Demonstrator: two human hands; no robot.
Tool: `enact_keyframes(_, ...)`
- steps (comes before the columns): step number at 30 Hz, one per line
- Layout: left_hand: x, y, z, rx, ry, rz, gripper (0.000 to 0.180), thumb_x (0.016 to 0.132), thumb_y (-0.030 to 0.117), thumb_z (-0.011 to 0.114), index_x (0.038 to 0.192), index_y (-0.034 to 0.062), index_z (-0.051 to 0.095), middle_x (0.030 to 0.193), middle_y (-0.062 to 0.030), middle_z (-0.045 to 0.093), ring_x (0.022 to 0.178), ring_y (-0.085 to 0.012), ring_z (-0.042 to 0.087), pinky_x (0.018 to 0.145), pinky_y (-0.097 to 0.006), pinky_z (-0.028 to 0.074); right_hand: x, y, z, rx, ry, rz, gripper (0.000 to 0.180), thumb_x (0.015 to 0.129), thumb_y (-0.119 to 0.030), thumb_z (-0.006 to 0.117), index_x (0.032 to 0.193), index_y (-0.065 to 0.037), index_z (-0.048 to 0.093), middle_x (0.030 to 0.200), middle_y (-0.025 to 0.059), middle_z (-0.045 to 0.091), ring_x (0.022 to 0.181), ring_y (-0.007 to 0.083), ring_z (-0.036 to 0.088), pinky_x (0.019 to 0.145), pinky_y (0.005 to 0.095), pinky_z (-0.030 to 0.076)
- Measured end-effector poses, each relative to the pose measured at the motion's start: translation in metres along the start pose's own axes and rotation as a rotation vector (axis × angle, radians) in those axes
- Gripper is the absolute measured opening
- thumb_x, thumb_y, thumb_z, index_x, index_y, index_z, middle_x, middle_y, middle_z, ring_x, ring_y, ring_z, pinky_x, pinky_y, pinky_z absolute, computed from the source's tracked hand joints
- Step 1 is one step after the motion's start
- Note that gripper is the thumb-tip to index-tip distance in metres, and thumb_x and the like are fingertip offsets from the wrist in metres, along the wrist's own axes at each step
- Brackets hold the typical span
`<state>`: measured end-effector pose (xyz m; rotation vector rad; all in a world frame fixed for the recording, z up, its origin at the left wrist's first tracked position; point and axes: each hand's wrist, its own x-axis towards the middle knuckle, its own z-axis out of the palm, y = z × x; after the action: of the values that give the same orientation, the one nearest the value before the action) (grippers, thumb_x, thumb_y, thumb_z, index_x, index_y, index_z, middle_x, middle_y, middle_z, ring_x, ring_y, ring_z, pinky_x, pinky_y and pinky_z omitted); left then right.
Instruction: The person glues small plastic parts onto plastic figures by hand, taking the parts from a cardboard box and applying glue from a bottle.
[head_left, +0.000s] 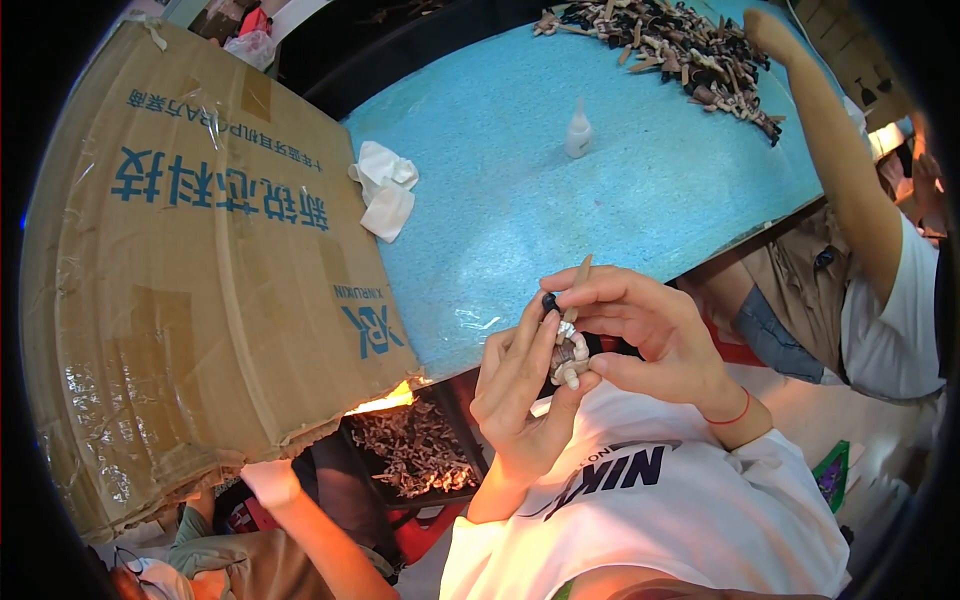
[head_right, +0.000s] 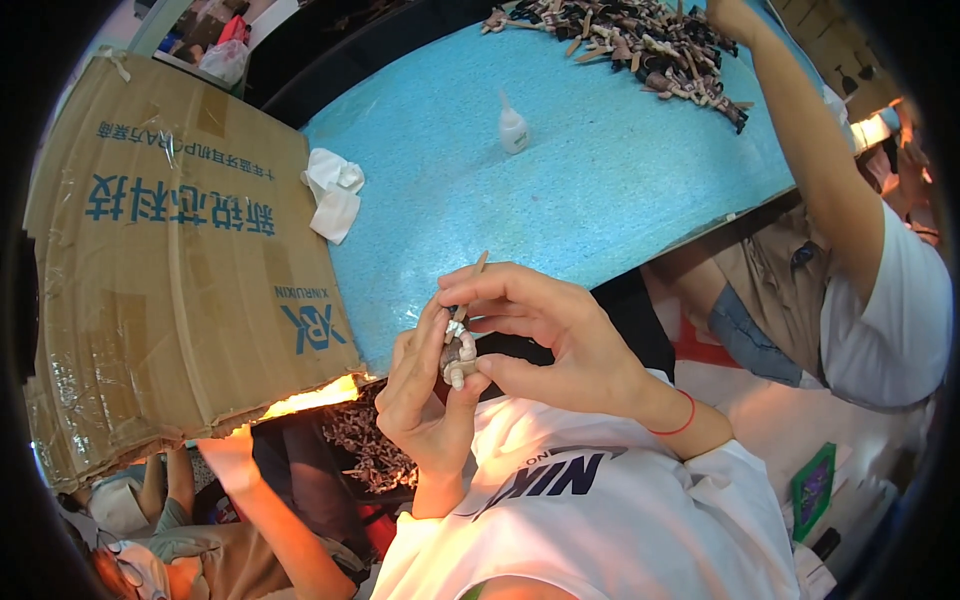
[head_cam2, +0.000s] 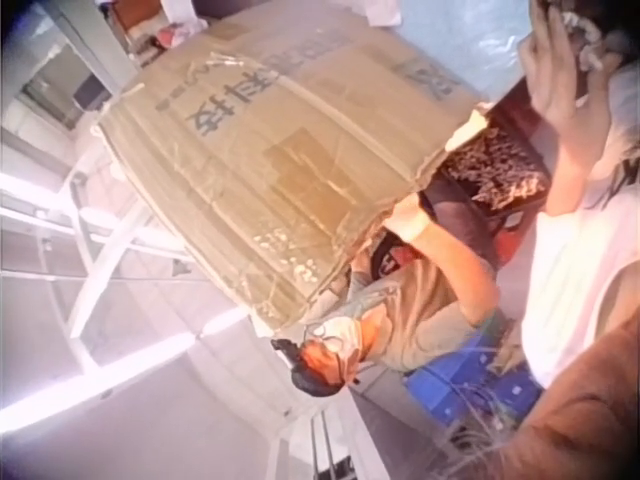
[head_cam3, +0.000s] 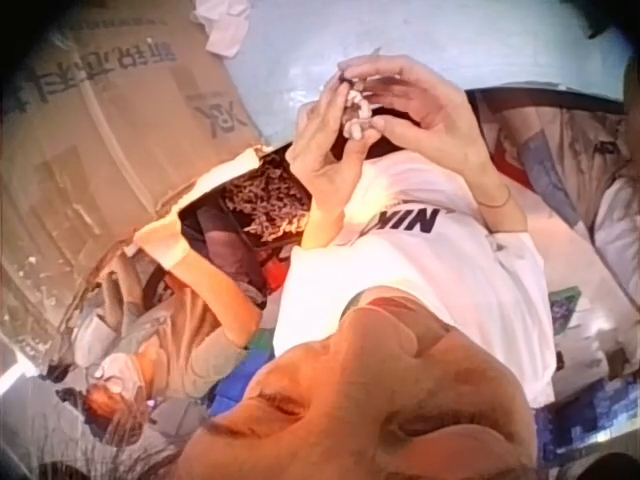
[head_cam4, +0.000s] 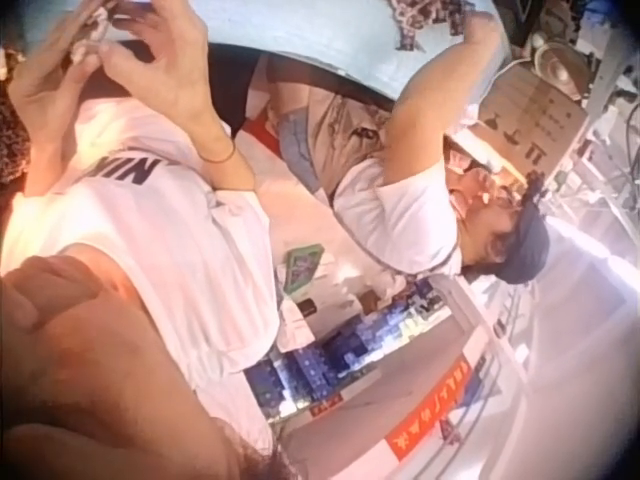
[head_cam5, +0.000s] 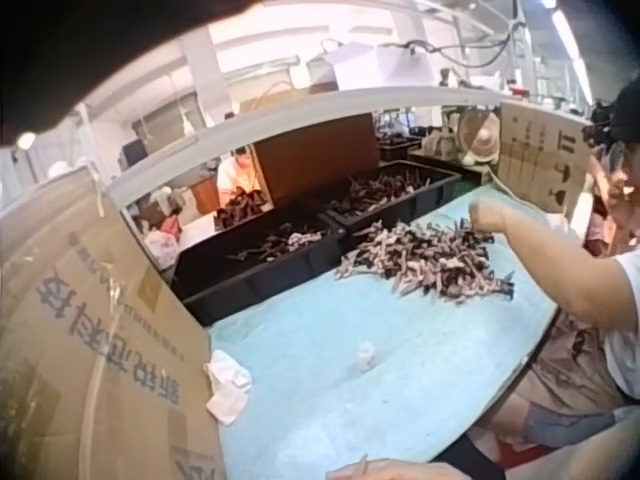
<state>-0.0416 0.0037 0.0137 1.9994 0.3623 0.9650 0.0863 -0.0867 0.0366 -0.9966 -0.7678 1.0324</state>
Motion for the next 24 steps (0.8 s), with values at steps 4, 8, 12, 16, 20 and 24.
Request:
enact_keyframes(4, 0.002, -0.001, 0.001, 0.035, 0.011, 0.030, 0.046, 0.067, 0.004, 0.068, 0.109, -0.0086, 0.055, 0.111, -0.0260, 0.055, 0.075, -0.0273, 0.054, 0.063, -0.032, 0.047, 0.003, 0.003, -0.001, 0.068, 0.001, 0.012, 0.045, 0.070, 0.011, 0.056, 0.114, 0.002, 0.049, 0.120, 0.0140, 0.045, 0.109, 0.0193, 0.049, 0.092, 0.0335, 0.044)
enact_keyframes(8, 0.003, 0.005, -0.001, 0.102, 0.004, 0.059, 0.045, 0.065, 0.005, 0.068, 0.106, -0.0100, 0.056, 0.109, -0.0271, 0.055, 0.074, -0.0286, 0.053, 0.062, -0.032, 0.047, 0.004, 0.006, -0.002, 0.054, -0.037, -0.063, 0.043, 0.067, 0.014, 0.055, 0.109, 0.003, 0.052, 0.119, 0.0170, 0.044, 0.110, 0.0219, 0.048, 0.090, 0.0349, 0.046)
enact_keyframes(12, 0.002, 0.006, 0.000, 0.137, 0.000, 0.088, 0.045, 0.064, 0.006, 0.068, 0.104, -0.0111, 0.057, 0.107, -0.0278, 0.056, 0.073, -0.0293, 0.053, 0.061, -0.032, 0.047, 0.005, 0.007, -0.003, 0.056, -0.071, -0.142, 0.039, 0.066, 0.014, 0.055, 0.103, 0.003, 0.056, 0.117, 0.0189, 0.044, 0.111, 0.0224, 0.047, 0.090, 0.0348, 0.046)
enact_keyframes(16, 0.003, 0.008, 0.000, 0.164, 0.016, 0.122, 0.045, 0.063, 0.007, 0.068, 0.103, -0.0108, 0.057, 0.106, -0.0273, 0.056, 0.072, -0.0294, 0.052, 0.061, -0.032, 0.046, 0.004, 0.007, -0.001, 0.082, -0.067, -0.164, 0.037, 0.065, 0.014, 0.054, 0.101, 0.003, 0.056, 0.116, 0.0194, 0.044, 0.110, 0.0230, 0.048, 0.090, 0.0348, 0.046)
enact_keyframes(20, 0.005, 0.012, 0.002, 0.177, 0.025, 0.152, 0.045, 0.061, 0.005, 0.068, 0.103, -0.0094, 0.059, 0.105, -0.0263, 0.057, 0.073, -0.0296, 0.052, 0.062, -0.033, 0.045, 0.002, 0.011, -0.004, 0.088, -0.068, -0.234, 0.033, 0.066, 0.012, 0.053, 0.098, 0.003, 0.057, 0.117, 0.0200, 0.044, 0.108, 0.0238, 0.049, 0.089, 0.0346, 0.047)
enact_keyframes(24, 0.008, 0.016, 0.004, 0.219, 0.036, 0.131, 0.044, 0.061, 0.001, 0.065, 0.104, -0.0080, 0.059, 0.102, -0.0263, 0.059, 0.074, -0.0300, 0.053, 0.066, -0.034, 0.045, 0.004, 0.017, -0.004, 0.103, -0.050, -0.258, 0.034, 0.068, 0.010, 0.050, 0.101, 0.003, 0.053, 0.118, 0.0222, 0.043, 0.104, 0.0244, 0.051, 0.087, 0.0339, 0.048)
